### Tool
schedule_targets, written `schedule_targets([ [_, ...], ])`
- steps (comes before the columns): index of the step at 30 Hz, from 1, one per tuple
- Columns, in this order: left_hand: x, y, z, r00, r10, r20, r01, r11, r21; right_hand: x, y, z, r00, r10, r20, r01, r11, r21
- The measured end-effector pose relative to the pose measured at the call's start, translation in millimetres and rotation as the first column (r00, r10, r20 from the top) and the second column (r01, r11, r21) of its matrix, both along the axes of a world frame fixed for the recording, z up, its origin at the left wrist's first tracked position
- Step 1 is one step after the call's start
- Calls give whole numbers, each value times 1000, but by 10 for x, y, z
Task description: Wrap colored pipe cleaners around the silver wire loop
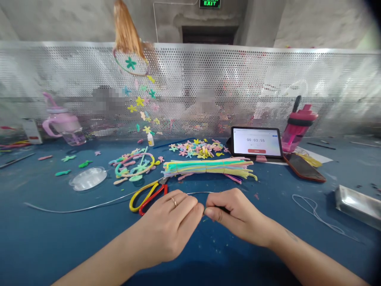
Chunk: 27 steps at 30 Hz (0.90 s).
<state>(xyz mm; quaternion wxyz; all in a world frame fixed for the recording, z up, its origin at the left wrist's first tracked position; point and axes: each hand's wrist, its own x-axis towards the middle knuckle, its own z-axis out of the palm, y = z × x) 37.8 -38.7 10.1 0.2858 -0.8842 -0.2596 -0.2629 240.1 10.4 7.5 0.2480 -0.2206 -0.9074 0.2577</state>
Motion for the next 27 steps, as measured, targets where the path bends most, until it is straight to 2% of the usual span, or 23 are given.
schedule_targets([
  [4, 12, -24, 42, 1000, 4, -25, 1, 980, 198, 9, -3, 23, 1000, 24, -8, -24, 998, 59],
  [10, -22, -22, 50, 997, 19, -76, 6, 949, 314, 57, 119, 18, 991, 117, 66, -126, 978, 168],
  [17, -129, 151, -20, 994, 22, 110, -45, 976, 211, 97, 198, 8, 999, 39, 9, -40, 990, 138],
  [21, -164, 184, -35, 982, -10, 187, -11, 994, 109, 70, 147, 12, 999, -38, -36, 42, 991, 123],
  [27, -172, 201, 5, 974, -56, 219, 54, 998, 14, 81, 167, -4, 997, -63, -54, 74, 968, 240],
])
